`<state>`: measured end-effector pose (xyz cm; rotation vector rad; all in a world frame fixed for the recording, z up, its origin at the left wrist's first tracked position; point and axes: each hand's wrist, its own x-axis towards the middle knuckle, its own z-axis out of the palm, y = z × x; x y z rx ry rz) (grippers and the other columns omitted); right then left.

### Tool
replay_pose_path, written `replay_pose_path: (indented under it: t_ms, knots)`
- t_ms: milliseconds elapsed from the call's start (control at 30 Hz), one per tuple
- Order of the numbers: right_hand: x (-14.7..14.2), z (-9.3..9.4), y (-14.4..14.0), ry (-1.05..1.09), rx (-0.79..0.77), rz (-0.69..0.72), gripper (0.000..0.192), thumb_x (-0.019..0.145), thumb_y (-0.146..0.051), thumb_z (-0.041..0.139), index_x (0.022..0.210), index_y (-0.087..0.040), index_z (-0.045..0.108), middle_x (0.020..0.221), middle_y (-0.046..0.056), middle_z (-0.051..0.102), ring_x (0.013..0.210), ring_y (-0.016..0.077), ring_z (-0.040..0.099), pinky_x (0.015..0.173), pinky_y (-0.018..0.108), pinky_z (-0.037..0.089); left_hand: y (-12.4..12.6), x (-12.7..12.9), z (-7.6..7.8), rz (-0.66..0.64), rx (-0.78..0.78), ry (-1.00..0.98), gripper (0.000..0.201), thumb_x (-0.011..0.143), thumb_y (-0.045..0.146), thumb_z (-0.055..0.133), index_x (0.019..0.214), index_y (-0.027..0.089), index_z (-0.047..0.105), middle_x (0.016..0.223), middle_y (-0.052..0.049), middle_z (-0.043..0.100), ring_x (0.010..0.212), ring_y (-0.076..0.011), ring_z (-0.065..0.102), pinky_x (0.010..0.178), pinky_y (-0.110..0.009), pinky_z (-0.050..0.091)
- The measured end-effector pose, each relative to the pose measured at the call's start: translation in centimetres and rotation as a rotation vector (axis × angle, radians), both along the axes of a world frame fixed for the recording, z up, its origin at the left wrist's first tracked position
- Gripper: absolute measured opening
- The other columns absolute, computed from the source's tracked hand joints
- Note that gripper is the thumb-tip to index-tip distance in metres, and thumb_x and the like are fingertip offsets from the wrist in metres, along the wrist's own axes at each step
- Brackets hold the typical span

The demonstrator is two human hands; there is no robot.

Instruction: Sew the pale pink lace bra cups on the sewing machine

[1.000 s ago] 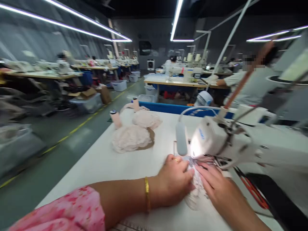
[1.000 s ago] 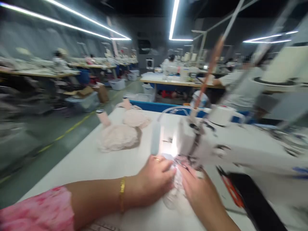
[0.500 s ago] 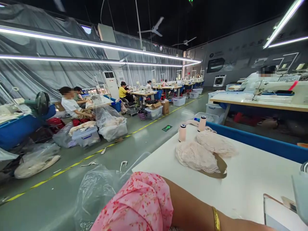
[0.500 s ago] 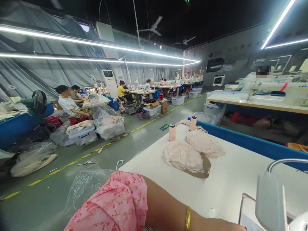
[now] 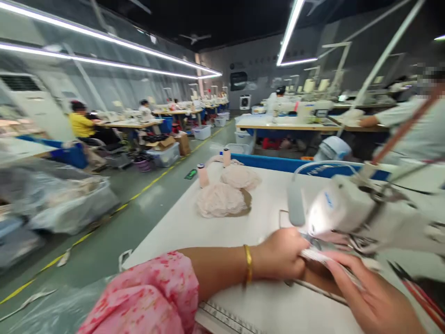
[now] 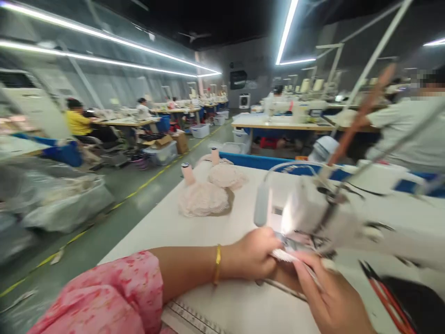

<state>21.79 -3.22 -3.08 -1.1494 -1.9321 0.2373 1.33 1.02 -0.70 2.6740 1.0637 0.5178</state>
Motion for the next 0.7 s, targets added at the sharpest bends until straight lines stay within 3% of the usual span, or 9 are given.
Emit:
replay_pose_path:
  t_ms: [67, 167, 500, 567, 667, 700]
  knots:
    - [0.6, 1.1, -0.5, -0.018, -0.051, -0.061, 0.034, 0.102, -0.054, 0.052, 0.103, -0.028, 0.073, 0.09, 0.007, 0.079, 0.08, 0.0254, 0.075, 0.07, 0.032, 0.06, 0.4, -0.3, -0.1, 0.049, -0.103, -0.202, 0.01, 0.076, 0.009, 0.058, 0.073, 0.018, 0.059, 0.086, -0.007, 0.065, 0.089, -0.0222, 0.062, 0.083, -0.03, 0.052]
    - [0.0, 1.8, 0.3, 0.035, -0.027, -0.103, 0.036, 0.106, -0.051, 0.048, 0.102, -0.025, 0.072, 0.093, 0.007, 0.079, 0.086, 0.0242, 0.076, 0.08, 0.032, 0.06, 1.0, -0.5, 0.1, 0.025, -0.185, -0.317, 0.012, 0.077, 0.007, 0.055, 0.073, 0.018, 0.057, 0.086, -0.004, 0.059, 0.084, -0.019, 0.059, 0.077, -0.029, 0.049]
    - [-0.1, 2.6, 0.4, 0.135, -0.023, -0.026, 0.021, 0.104, -0.035, 0.054, 0.099, -0.027, 0.073, 0.096, 0.004, 0.079, 0.094, 0.0227, 0.076, 0.085, 0.033, 0.059, 0.9, -0.5, 1.0, 0.055, -0.446, -0.358, 0.027, 0.081, 0.024, 0.071, 0.062, 0.016, 0.053, 0.088, -0.001, 0.053, 0.077, -0.0141, 0.055, 0.069, -0.024, 0.047]
    - [-0.1, 2.8, 0.3, 0.173, -0.037, -0.002, 0.018, 0.103, -0.031, 0.055, 0.1, -0.027, 0.072, 0.097, 0.002, 0.078, 0.094, 0.0213, 0.075, 0.086, 0.031, 0.058, 0.9, -0.5, 1.3, 0.056, -0.448, -0.358, 0.027, 0.081, 0.024, 0.071, 0.062, 0.017, 0.053, 0.086, 0.0, 0.052, 0.077, -0.0145, 0.055, 0.068, -0.025, 0.046]
    - [-0.2, 3.1, 0.1, 0.239, -0.08, 0.009, 0.015, 0.102, -0.03, 0.057, 0.098, -0.026, 0.07, 0.094, 0.002, 0.077, 0.09, 0.02, 0.074, 0.081, 0.029, 0.057, 1.1, -0.5, 1.1, 0.028, -0.317, -0.388, 0.014, 0.083, 0.01, 0.057, 0.072, 0.017, 0.062, 0.087, -0.002, 0.055, 0.082, -0.0165, 0.057, 0.074, -0.027, 0.047]
    - [-0.2, 3.2, 0.0, 0.254, -0.093, 0.015, 0.015, 0.102, -0.031, 0.057, 0.096, -0.025, 0.069, 0.094, 0.002, 0.077, 0.088, 0.0197, 0.074, 0.08, 0.029, 0.057, 1.2, -0.5, 1.0, 0.02, -0.273, -0.403, 0.019, 0.083, 0.006, 0.052, 0.078, 0.017, 0.066, 0.089, -0.002, 0.057, 0.085, -0.0174, 0.058, 0.077, -0.028, 0.048]
